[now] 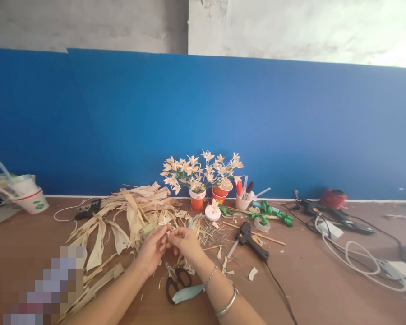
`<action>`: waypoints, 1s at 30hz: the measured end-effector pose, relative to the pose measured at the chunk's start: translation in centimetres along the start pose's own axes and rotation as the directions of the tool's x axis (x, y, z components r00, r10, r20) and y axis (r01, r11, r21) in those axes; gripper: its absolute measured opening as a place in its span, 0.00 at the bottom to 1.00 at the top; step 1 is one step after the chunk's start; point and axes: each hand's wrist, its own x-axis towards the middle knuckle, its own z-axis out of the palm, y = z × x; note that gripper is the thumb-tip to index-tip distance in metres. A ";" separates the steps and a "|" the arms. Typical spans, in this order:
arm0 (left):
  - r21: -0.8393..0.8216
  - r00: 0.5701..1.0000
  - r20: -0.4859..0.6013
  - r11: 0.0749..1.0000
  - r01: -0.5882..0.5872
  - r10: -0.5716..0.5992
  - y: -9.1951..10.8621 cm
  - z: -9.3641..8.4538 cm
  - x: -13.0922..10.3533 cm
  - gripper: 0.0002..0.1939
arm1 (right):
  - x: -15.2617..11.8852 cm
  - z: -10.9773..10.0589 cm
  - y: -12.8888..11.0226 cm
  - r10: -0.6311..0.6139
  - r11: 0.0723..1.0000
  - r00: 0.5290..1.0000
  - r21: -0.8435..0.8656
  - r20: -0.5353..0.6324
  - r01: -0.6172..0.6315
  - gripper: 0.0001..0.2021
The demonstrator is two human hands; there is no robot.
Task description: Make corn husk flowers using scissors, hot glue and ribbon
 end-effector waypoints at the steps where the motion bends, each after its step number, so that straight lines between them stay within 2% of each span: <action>1: 0.031 1.000 0.006 1.000 -0.005 0.004 0.1 0.1 0.0 0.15 | 0.1 0.0 0.1 -0.009 1.000 1.000 -0.002 0.003 0.009 0.14; 10: 0.281 0.993 0.035 0.953 -0.116 0.110 0.3 0.2 -0.4 0.16 | 0.7 -0.2 1.7 -0.114 0.986 0.991 -0.131 -0.075 0.104 0.14; 18: 0.332 0.980 0.037 0.923 -0.196 0.195 0.5 0.6 -0.7 0.13 | 0.0 0.3 0.5 -0.222 0.955 0.970 -0.222 -0.102 0.195 0.09; 20: 0.351 0.970 0.011 0.907 -0.231 0.242 0.9 0.6 -0.8 0.11 | -0.3 0.1 -0.2 -0.324 0.914 0.930 -0.312 -0.173 0.260 0.07; 22: 0.384 0.952 -0.018 0.881 -0.275 0.305 1.1 0.5 -1.0 0.09 | -0.7 0.1 -1.1 -0.437 0.855 0.864 -0.415 -0.250 0.311 0.05; 24: 0.422 0.925 -0.031 0.844 -0.332 0.379 1.2 0.4 -1.1 0.05 | -1.4 0.2 -1.8 -0.537 0.783 0.800 -0.509 -0.266 0.357 0.03; 26: 0.447 0.894 -0.027 0.805 -0.390 0.448 1.2 0.4 -1.1 0.03 | -2.0 0.3 -2.2 -0.655 0.664 0.733 -0.604 -0.184 0.441 0.03; 28: 0.464 0.872 -0.016 0.777 -0.426 0.489 1.2 0.4 -1.2 0.04 | -2.4 0.4 -2.4 -0.751 0.508 0.659 -0.677 -0.046 0.532 0.05; 30: 0.470 0.867 -0.011 0.768 -0.435 0.498 1.2 0.4 -1.2 0.05 | -2.5 0.4 -2.2 -0.783 0.404 0.619 -0.714 0.053 0.572 0.09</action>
